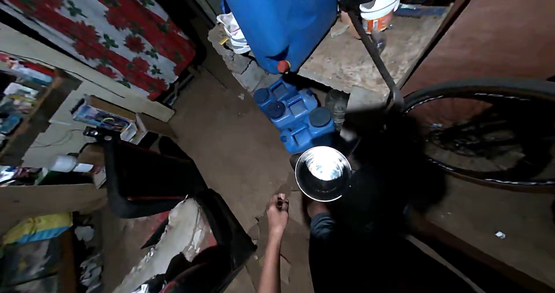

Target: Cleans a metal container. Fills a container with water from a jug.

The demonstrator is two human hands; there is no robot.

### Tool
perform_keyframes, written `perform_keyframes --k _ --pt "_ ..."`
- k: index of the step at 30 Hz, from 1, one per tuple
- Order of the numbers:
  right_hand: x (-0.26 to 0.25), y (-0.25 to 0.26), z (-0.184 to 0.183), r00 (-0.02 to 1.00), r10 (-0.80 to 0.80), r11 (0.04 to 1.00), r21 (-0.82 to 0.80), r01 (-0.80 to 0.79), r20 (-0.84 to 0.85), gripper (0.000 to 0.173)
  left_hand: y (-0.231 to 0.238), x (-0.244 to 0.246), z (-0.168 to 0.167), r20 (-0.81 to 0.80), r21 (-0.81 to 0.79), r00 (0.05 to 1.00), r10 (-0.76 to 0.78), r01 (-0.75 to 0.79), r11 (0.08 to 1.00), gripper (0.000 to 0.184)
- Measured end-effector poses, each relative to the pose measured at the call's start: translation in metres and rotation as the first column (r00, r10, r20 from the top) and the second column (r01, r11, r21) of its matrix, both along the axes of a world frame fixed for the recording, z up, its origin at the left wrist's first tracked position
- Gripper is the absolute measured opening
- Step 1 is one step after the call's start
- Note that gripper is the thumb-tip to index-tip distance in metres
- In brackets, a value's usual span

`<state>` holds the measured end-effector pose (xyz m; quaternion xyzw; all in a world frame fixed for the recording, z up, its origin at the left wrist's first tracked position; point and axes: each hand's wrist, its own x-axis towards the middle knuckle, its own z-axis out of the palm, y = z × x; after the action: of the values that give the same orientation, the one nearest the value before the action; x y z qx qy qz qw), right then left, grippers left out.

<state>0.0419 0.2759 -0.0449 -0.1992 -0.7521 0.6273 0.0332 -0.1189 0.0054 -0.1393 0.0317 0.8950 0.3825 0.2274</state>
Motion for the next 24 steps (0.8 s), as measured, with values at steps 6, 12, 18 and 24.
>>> perform_keyframes --k 6,12,18,24 --pt "-0.052 0.014 -0.028 0.998 -0.05 0.999 0.007 0.05 -0.028 0.046 0.053 -0.069 0.057 -0.199 0.078 0.978 -0.063 0.08 0.994 0.025" --pt "-0.127 0.028 -0.065 0.988 -0.107 0.982 -0.166 0.088 -0.114 0.047 0.12 -0.14 0.1 -0.38 0.022 0.898 -0.223 0.25 0.968 0.021" --pt "-0.194 0.043 -0.086 0.992 -0.116 0.964 -0.248 0.099 -0.054 0.051 0.193 -0.231 0.111 -0.413 -0.165 0.809 -0.418 0.385 0.908 0.038" --pt "-0.243 0.045 -0.112 0.981 -0.156 0.974 -0.186 0.133 -0.116 0.045 0.243 -0.295 0.103 -0.405 -0.126 0.832 -0.38 0.36 0.924 0.058"
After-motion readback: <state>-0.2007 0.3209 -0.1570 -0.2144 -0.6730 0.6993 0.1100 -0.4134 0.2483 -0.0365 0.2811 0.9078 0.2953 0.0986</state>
